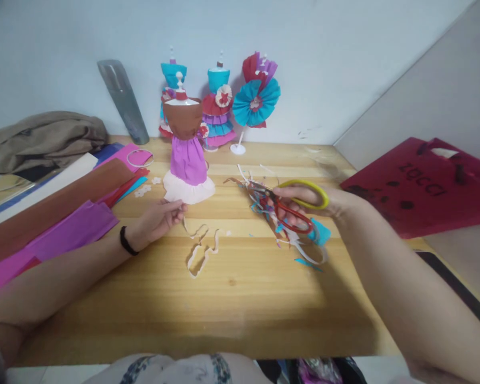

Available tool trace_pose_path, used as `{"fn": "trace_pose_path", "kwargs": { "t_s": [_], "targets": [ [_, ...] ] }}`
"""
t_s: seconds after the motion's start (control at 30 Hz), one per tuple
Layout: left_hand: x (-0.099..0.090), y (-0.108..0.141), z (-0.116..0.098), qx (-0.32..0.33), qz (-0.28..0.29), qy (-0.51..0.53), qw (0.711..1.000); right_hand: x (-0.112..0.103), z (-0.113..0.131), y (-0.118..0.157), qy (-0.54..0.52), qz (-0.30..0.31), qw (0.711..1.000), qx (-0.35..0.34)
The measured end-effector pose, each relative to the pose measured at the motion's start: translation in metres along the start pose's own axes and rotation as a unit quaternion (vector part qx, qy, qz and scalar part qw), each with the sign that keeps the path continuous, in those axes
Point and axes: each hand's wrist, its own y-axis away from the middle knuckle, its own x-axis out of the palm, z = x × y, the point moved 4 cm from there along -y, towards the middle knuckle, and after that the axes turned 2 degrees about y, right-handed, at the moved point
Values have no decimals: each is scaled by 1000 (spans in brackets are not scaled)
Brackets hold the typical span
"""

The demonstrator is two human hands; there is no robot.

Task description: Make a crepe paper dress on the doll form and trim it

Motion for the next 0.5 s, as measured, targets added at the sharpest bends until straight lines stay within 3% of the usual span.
{"fn": "trace_pose_path", "kwargs": {
  "t_s": [0.17,0.27,0.37,0.5],
  "targets": [
    [-1,1,0,3,-1,-5,1000,21,23,-60,-37,-21,999,-28],
    [-1,1,0,2,3,-10,1000,26,26,-78,-32,-17,999,-20],
    [-2,0,0,1,7,-10,1000,17,15,-70,-18,-32,999,-15],
    [-2,-1,2,-1,8,-4,1000,-5,-8,-36,24,-71,997,-21]
  ]
}}
